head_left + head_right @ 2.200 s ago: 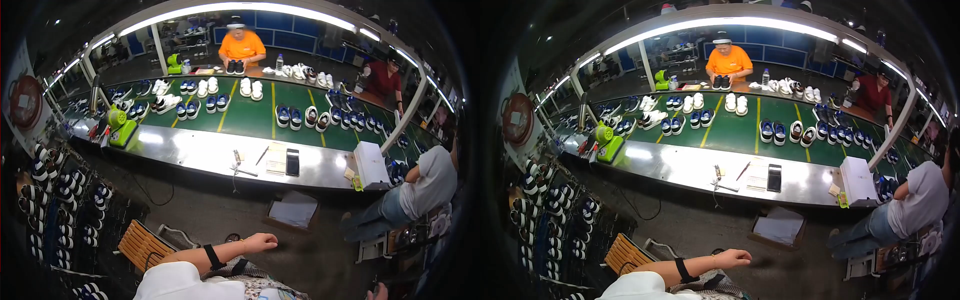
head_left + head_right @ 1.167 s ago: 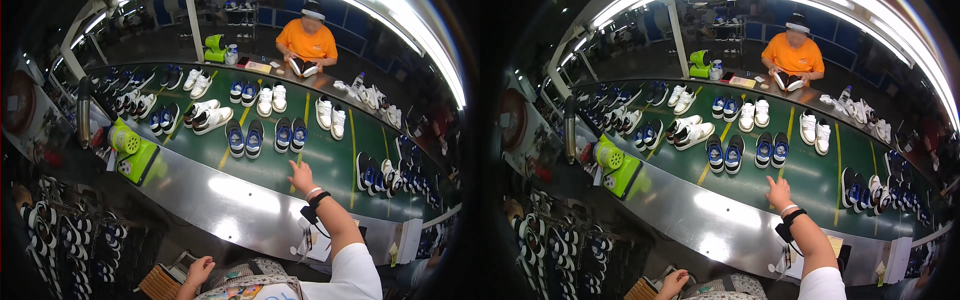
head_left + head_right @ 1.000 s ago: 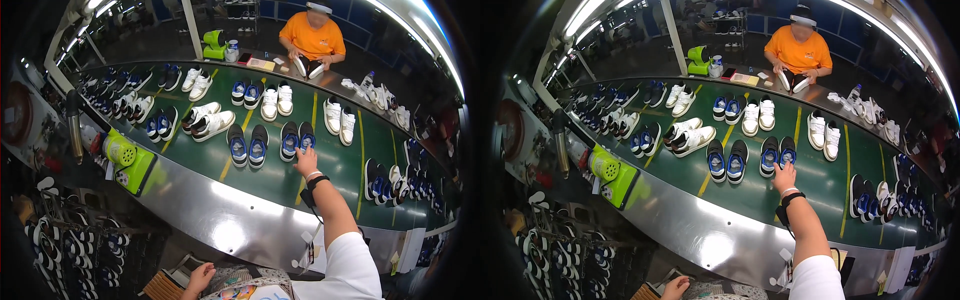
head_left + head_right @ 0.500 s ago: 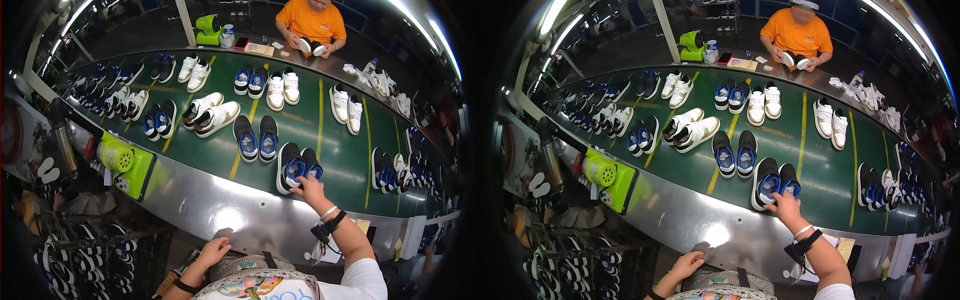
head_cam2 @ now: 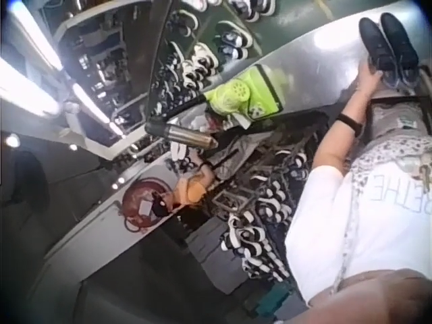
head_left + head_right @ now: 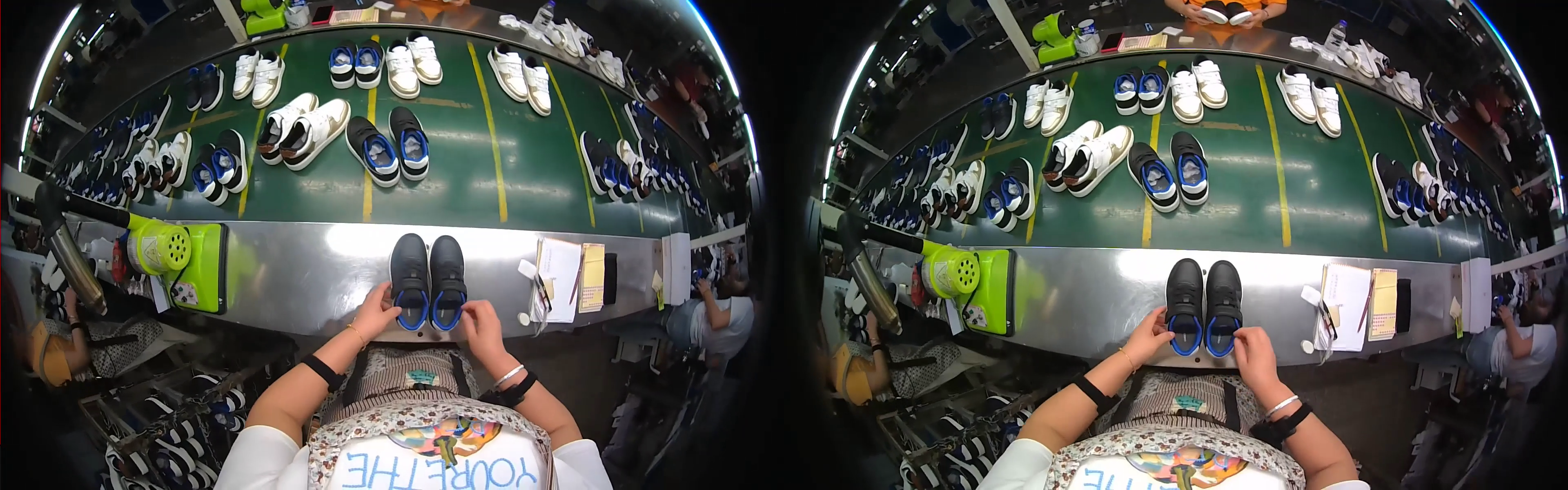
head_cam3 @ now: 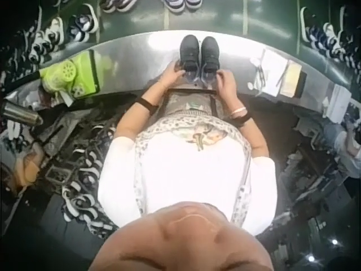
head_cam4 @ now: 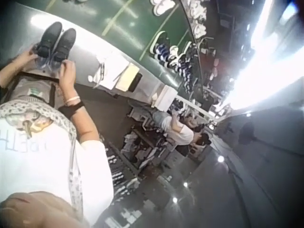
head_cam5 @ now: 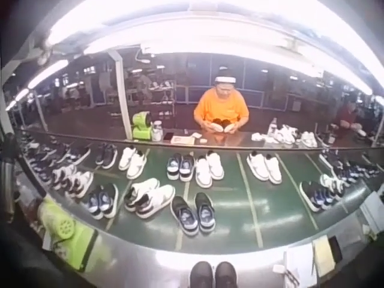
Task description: Inspecting pairs of shoes on a conveyor belt for quality control and documentation.
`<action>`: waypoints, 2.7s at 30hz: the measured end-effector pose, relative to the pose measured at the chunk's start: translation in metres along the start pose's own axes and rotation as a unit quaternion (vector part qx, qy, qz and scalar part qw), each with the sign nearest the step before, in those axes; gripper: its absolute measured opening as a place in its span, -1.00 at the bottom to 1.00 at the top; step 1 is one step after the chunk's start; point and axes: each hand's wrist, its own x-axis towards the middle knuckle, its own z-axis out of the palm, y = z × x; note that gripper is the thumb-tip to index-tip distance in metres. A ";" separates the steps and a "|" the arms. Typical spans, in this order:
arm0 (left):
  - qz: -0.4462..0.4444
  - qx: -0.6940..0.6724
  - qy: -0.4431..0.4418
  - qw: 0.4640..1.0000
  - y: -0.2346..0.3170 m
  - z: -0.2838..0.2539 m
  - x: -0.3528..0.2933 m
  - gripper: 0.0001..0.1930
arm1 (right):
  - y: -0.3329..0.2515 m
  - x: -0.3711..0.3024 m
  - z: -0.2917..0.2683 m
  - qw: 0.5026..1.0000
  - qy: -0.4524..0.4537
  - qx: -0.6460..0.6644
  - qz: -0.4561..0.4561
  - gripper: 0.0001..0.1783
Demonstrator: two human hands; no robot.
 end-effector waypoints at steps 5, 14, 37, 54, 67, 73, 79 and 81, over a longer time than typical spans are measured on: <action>0.028 -0.063 -0.028 0.997 -0.015 -0.003 0.002 -0.32 | 0.037 0.000 0.017 0.988 0.018 0.081 0.132 -0.45; -0.091 -0.286 0.003 0.954 0.014 -0.007 -0.007 -0.44 | 0.046 0.004 0.044 0.841 0.019 0.452 0.297 -0.46; -0.091 -0.471 -0.107 0.871 0.072 -0.053 -0.061 -0.35 | -0.033 0.006 0.023 0.760 -0.108 0.606 0.209 -0.40; 0.047 0.022 0.031 0.998 -0.018 -0.079 0.000 -0.47 | 0.023 0.023 0.071 0.990 -0.069 0.061 0.107 -0.47; -0.162 -0.615 -0.119 0.762 0.054 -0.079 -0.016 -0.54 | -0.035 0.040 0.086 0.576 0.007 0.731 0.367 -0.56; -0.199 -0.685 -0.157 0.683 0.076 -0.071 -0.018 -0.56 | -0.052 0.046 0.095 0.526 -0.044 0.771 0.357 -0.55; -0.193 -0.675 -0.151 0.696 0.081 -0.073 -0.015 -0.55 | -0.081 0.052 0.097 0.523 -0.007 0.773 0.360 -0.63; -0.191 -0.672 -0.161 0.697 0.081 -0.075 -0.014 -0.55 | -0.082 0.052 0.098 0.530 -0.007 0.772 0.352 -0.62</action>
